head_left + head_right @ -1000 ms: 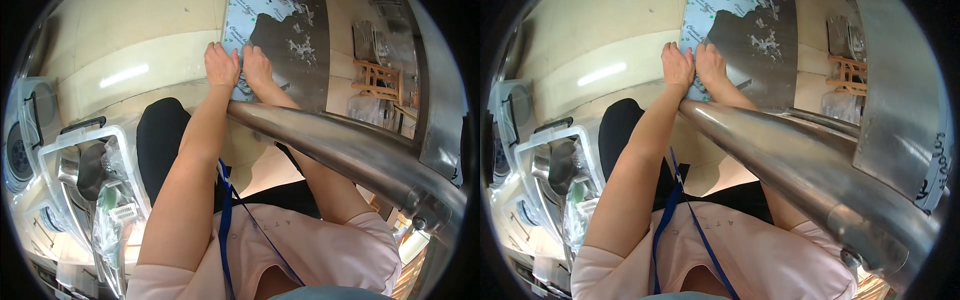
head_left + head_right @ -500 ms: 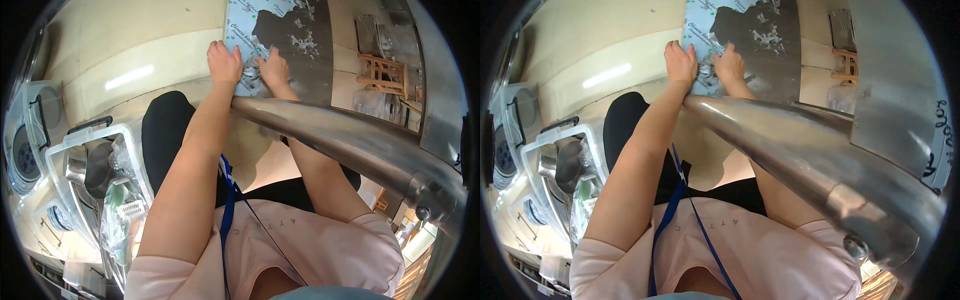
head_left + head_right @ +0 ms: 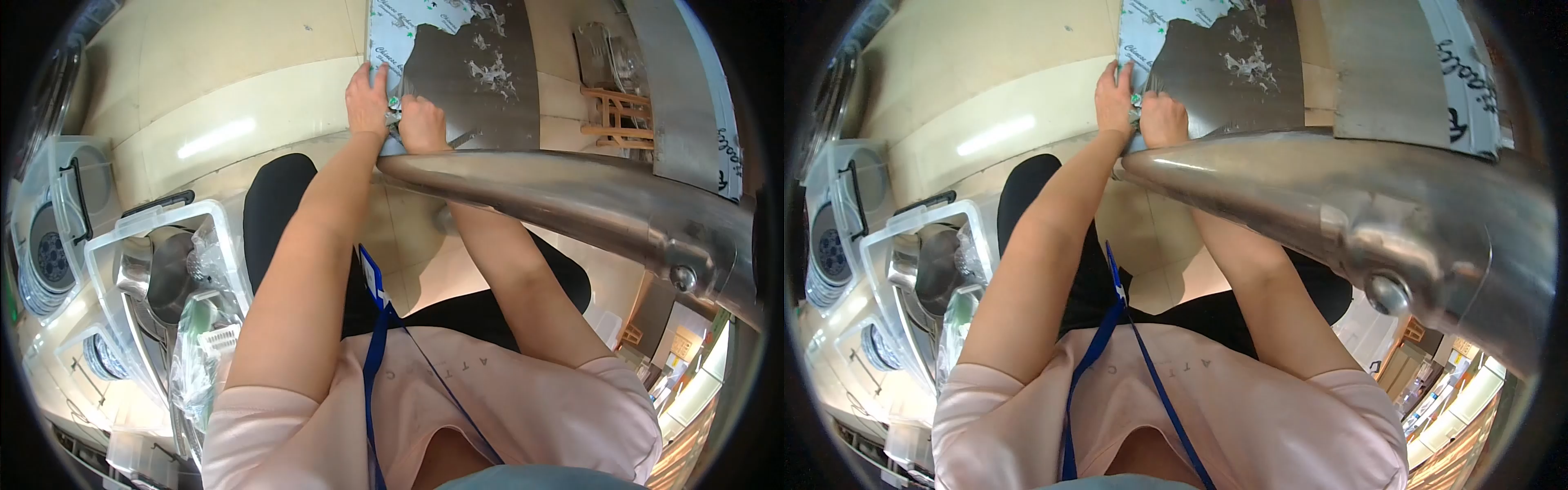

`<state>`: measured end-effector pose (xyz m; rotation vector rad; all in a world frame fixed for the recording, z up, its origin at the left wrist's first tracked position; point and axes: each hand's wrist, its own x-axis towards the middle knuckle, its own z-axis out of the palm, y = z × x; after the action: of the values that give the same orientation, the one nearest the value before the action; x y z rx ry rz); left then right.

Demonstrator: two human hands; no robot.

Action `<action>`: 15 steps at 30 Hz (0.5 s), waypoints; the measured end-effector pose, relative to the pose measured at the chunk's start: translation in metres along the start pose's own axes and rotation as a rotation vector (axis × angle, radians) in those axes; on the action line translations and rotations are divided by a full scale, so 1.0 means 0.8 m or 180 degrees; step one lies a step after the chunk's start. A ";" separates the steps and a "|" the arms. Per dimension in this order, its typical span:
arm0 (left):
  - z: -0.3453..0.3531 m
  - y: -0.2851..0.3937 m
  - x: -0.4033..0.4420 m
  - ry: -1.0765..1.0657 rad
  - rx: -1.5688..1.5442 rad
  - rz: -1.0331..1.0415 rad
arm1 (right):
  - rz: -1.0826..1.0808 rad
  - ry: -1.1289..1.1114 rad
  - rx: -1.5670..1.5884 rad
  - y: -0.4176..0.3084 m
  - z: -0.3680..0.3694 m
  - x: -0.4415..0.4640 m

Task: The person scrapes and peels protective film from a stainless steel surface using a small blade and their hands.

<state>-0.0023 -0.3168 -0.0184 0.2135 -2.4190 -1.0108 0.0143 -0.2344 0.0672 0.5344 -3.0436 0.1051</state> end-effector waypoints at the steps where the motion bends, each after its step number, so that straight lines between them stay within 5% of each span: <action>1: -0.002 -0.004 0.007 -0.0237 0.0019 0.0520 | -0.0091 0.0038 -0.0074 -0.001 0.000 0.000; 3: -0.016 -0.011 0.028 -0.0716 0.0041 0.1548 | -0.0310 0.0155 -0.0044 0.003 0.014 0.001; 7: -0.041 -0.004 0.088 -0.3083 0.1081 0.2695 | -0.0260 0.0077 0.0365 0.007 0.026 0.003; 15: -0.045 0.004 0.091 -0.3187 0.0919 0.3001 | -0.0365 0.0143 0.0494 0.016 0.000 -0.013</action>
<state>-0.0469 -0.3609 0.0336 -1.5204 -2.8831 -0.3023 0.0193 -0.2189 0.0655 0.7049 -2.9688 0.3457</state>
